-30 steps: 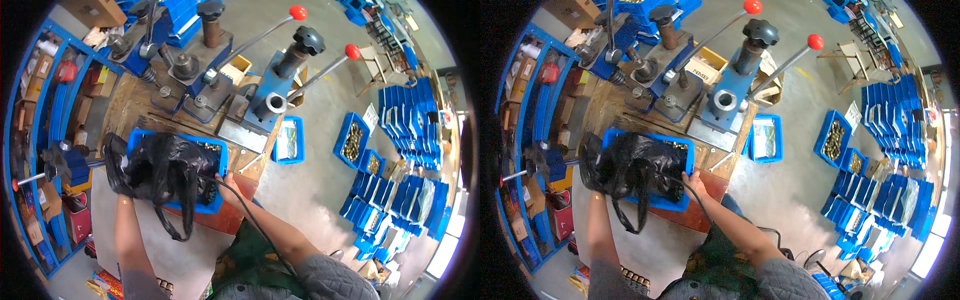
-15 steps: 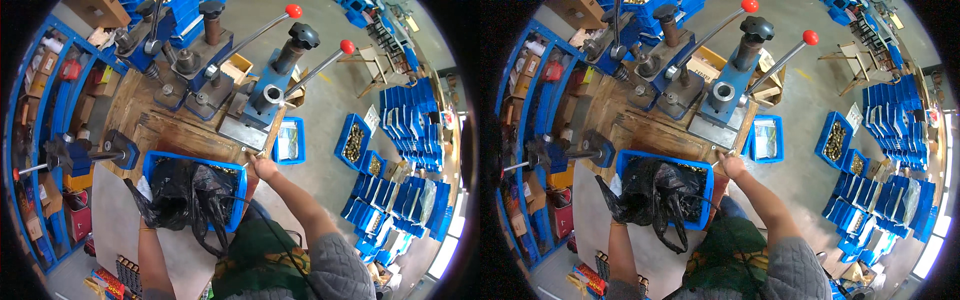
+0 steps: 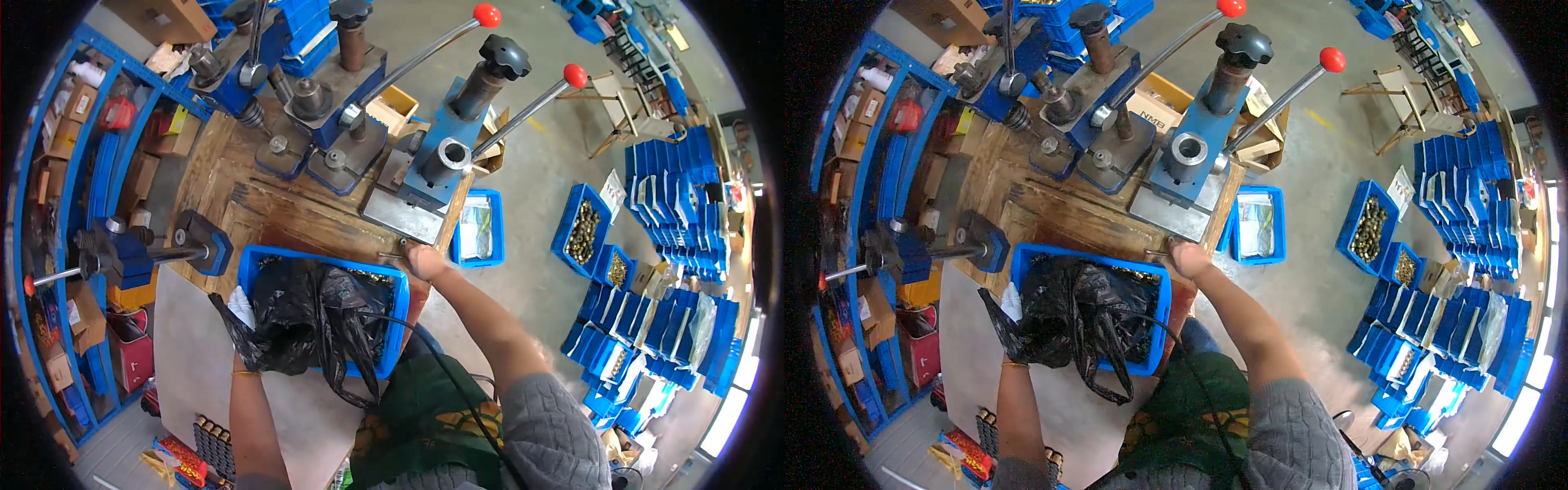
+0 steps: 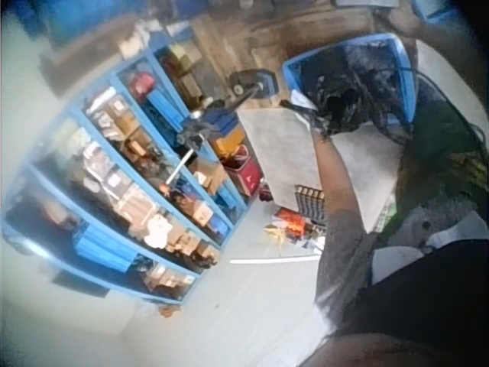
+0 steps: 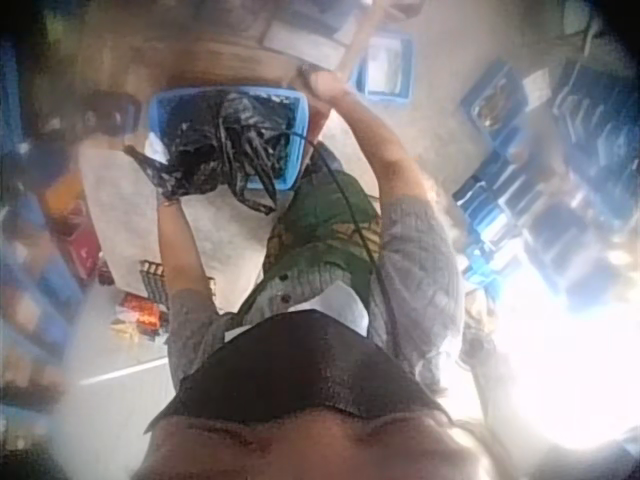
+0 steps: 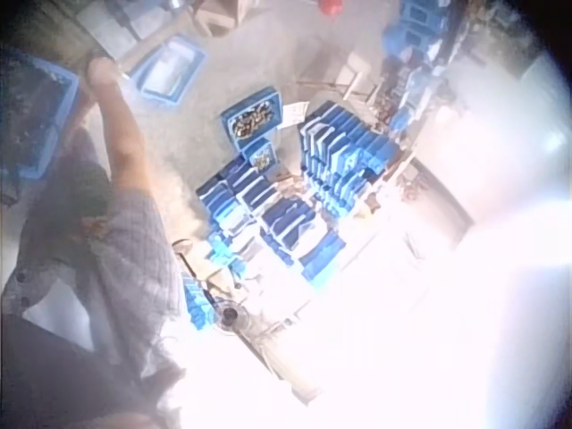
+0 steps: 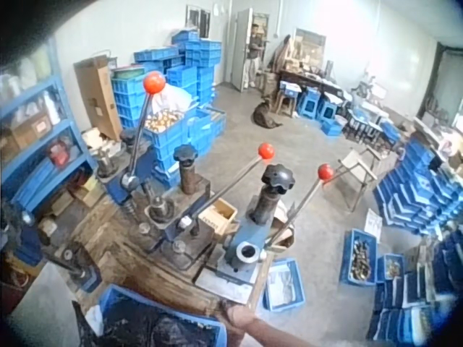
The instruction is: The person uses a handheld rotary tool to polish the sides of small brass-colored cylindrical parts arranged on a table. After polishing, the person wipes the table surface with a cloth and then moves a black plastic bag to a nearby bin.
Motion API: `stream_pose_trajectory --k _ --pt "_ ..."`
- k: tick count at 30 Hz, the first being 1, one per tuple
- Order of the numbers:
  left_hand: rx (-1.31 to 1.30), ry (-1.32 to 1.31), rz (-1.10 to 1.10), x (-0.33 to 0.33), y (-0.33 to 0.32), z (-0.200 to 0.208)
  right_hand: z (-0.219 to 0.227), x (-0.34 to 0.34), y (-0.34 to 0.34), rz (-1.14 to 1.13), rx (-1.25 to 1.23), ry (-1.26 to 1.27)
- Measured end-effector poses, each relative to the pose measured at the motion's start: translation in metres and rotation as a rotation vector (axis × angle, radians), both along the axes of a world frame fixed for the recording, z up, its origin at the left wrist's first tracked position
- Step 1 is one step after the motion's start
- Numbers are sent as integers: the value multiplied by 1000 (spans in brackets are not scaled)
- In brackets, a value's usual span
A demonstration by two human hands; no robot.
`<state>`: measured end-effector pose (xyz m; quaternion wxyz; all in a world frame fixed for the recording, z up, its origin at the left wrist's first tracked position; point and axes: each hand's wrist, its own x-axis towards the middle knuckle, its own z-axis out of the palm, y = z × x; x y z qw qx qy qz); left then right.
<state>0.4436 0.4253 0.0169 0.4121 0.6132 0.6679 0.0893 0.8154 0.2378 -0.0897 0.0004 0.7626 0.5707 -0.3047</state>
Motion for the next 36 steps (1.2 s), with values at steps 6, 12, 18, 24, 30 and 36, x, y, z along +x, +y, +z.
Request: stream_pose_trajectory --k 6,12,18,24,30,36 --pt "12 10 38 -14 0 -2 58 -47 -18 -925 259 569" --pt "125 -10 -62 2 9 4 -11 -139 -89 -1401 -34 1140" --pt "498 56 -49 21 -37 14 63 -110 -130 -1414 36 774" --pt "348 -49 -218 127 -165 8 130 -29 -281 -1371 1 682" --pt "-59 -70 -459 307 -282 -3 129 99 -422 -1481 -81 720" --pt "-185 -98 -655 478 -357 7 189 251 -524 -1742 9 581"
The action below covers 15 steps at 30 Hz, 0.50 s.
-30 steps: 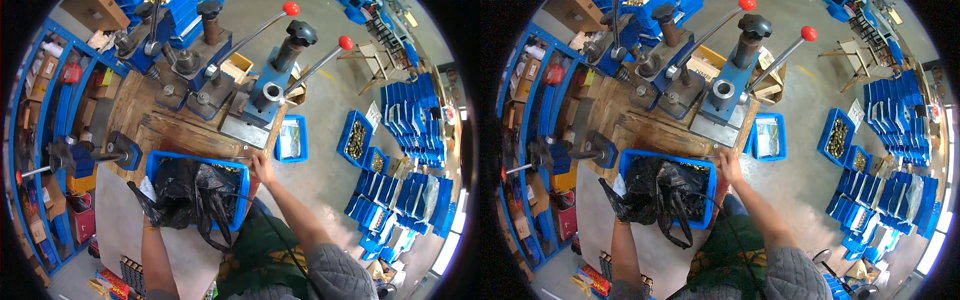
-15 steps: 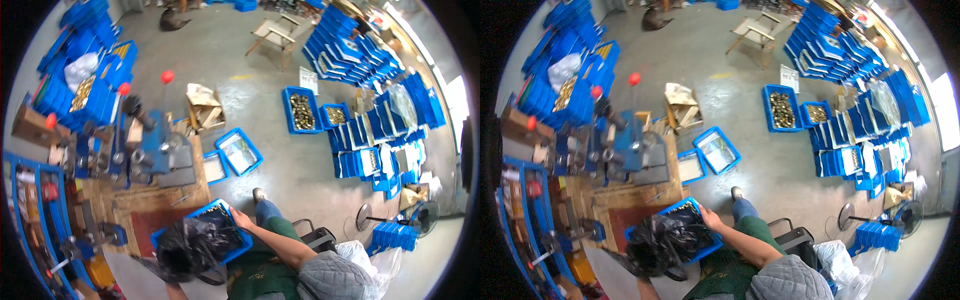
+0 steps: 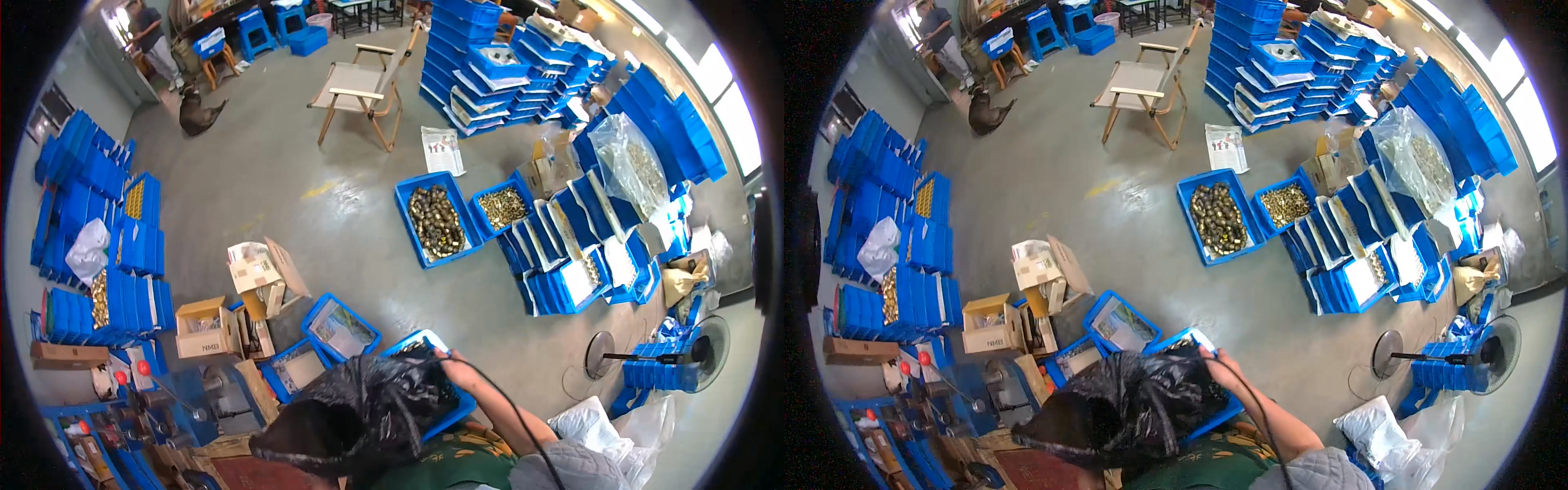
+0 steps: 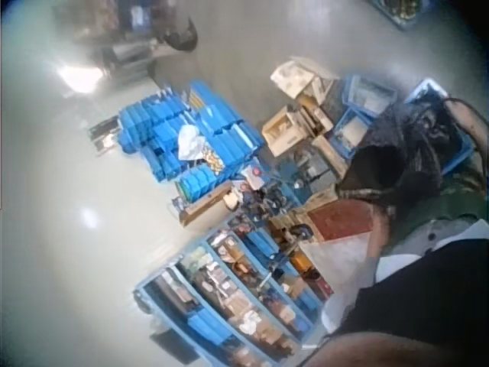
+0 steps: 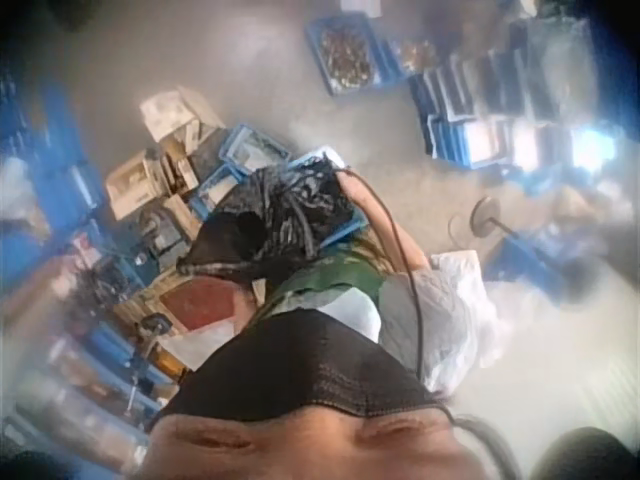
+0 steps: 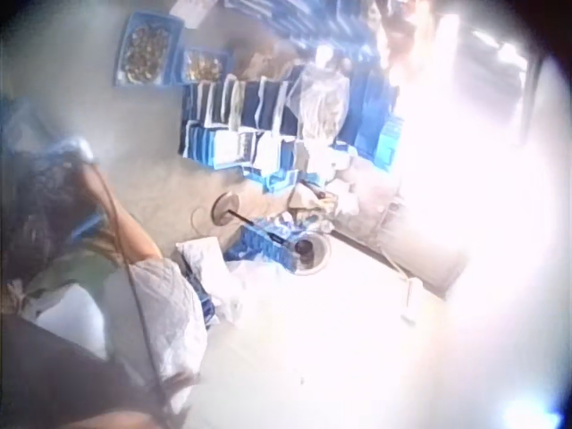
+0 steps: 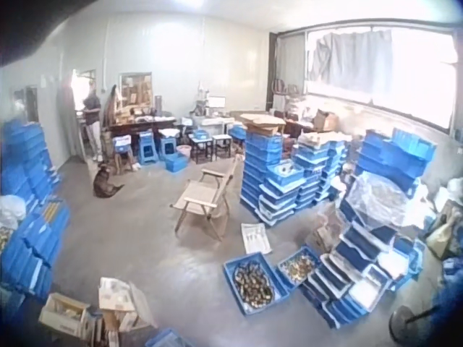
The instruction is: The person uses a handheld rotary tool to polish the sides of small brass-colored cylindrical parts arranged on a table. After polishing, the person wipes the table surface with a cloth and then moves a black plastic bag to a nearby bin.
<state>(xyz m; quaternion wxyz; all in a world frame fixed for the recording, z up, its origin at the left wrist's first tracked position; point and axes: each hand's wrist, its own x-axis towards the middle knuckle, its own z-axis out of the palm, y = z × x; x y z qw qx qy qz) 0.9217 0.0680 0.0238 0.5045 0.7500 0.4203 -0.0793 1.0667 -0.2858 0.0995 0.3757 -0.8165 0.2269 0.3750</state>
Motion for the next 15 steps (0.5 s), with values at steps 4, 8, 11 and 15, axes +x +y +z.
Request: stream_pose_trajectory --k 4,8,11,15 --pt "-51 -26 -57 85 -33 7 3 79 -52 -127 12 -188" --pt "-109 -59 -159 196 -75 5 -8 146 -114 -312 324 -343" --pt "-115 -81 -143 262 -91 11 -12 204 -131 -361 406 -371" --pt "-150 -84 -112 357 -122 4 2 289 -155 -302 341 -522"
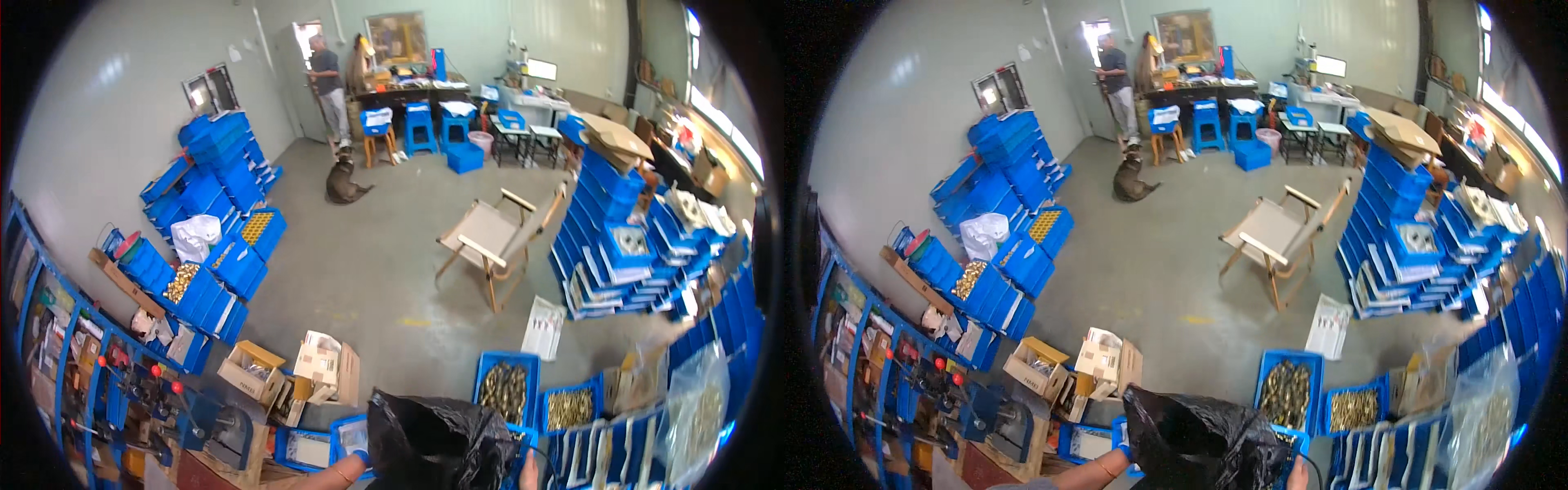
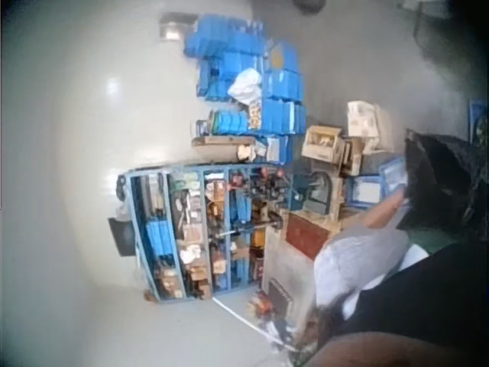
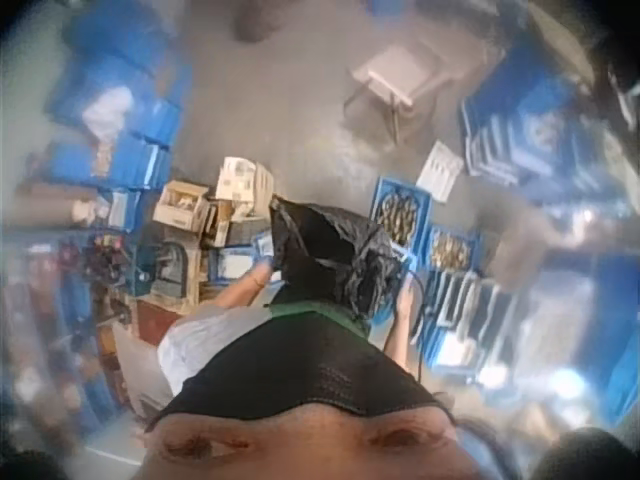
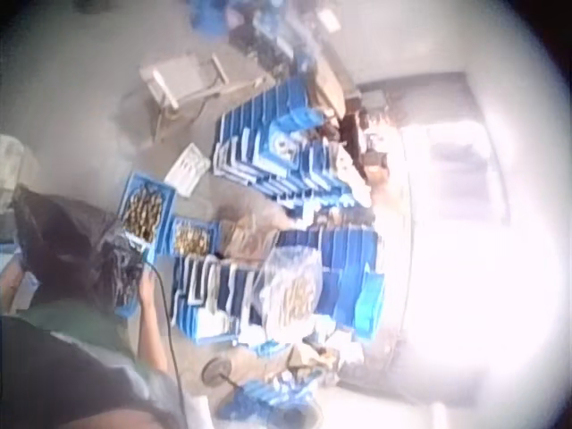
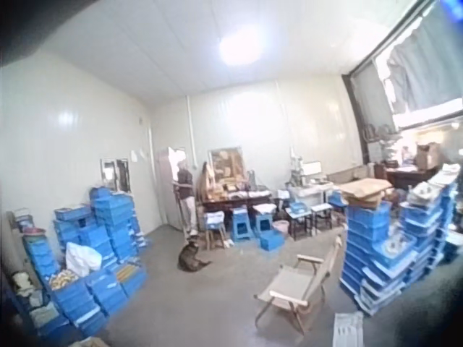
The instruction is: The person uses a handheld rotary tool to polish the sides of small brass-colored cylindrical parts arranged on a table. After polishing, the person wipes the table surface with a cloth and then moves a black plastic bag to a nearby bin.
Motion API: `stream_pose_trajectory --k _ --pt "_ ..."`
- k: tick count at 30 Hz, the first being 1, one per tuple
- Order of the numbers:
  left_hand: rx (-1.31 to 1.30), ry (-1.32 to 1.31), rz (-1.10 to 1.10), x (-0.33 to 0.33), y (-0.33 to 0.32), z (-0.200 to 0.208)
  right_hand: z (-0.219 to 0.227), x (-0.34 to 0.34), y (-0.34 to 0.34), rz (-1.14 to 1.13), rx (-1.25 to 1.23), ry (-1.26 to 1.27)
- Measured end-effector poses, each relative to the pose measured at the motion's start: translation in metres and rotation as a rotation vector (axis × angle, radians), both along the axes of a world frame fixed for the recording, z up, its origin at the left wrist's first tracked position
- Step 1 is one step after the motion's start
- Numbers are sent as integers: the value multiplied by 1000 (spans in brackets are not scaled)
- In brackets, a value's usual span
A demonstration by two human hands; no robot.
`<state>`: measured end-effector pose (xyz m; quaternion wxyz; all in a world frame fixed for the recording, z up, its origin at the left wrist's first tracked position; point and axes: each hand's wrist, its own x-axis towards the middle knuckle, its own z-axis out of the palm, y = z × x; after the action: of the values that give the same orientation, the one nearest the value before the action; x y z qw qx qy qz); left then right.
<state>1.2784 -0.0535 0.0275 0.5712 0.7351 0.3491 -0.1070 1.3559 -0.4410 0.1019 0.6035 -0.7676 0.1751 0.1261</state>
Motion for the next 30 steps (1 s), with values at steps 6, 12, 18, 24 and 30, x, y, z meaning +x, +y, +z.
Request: stream_pose_trajectory --k 6,12,18,24,30 --pt "-22 60 71 91 -48 1 -26 55 -64 4 -333 -22" --pt "-10 21 150 164 -96 13 -242 104 -197 658 -668 -93" --pt "20 41 222 199 -119 40 -219 160 -209 784 -476 -237" --pt "1 17 213 230 -138 45 -227 187 -241 964 -696 -266" --pt "-16 17 224 237 -141 42 -222 188 -251 939 -717 -215"
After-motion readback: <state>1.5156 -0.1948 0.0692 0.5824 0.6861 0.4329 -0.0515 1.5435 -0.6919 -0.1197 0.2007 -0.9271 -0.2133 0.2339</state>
